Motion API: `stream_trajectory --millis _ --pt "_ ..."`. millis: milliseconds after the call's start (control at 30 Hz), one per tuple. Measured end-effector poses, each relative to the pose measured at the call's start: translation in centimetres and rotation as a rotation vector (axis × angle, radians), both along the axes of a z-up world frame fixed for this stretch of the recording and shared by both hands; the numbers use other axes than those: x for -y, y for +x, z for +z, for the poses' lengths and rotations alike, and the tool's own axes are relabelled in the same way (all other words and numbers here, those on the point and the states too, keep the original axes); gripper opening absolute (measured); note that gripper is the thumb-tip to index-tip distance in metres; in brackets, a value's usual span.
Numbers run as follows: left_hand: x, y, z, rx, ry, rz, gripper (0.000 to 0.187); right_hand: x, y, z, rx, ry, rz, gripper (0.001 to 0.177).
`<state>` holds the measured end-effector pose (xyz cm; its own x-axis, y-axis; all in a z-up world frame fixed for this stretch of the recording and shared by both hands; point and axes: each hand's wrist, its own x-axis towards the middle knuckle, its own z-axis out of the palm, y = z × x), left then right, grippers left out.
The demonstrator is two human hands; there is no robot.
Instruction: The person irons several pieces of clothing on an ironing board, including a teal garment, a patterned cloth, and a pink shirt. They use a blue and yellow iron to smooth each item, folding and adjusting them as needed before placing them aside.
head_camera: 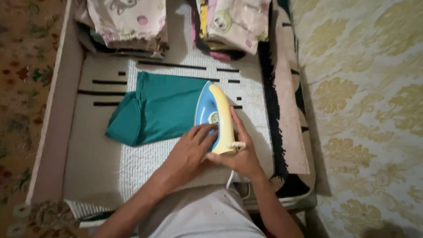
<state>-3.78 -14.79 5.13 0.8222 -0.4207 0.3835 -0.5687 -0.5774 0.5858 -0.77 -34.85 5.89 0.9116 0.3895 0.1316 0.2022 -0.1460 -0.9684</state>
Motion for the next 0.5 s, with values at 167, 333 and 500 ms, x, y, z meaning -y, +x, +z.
stream_trajectory --millis 167,333,500 --pt "-3.8 -0.1 0.2 -0.093 -0.042 0.142 0.07 -1.7 0.2 -1.7 0.211 -0.143 -0.111 0.128" --pt "-9.9 0.0 -1.9 0.031 0.251 0.537 0.055 -4.0 5.3 -2.0 0.104 0.008 0.043 0.117" --pt "-11.4 -0.8 -4.7 0.048 0.103 0.622 0.045 -6.8 2.8 -1.0 -0.021 0.103 0.17 0.114"
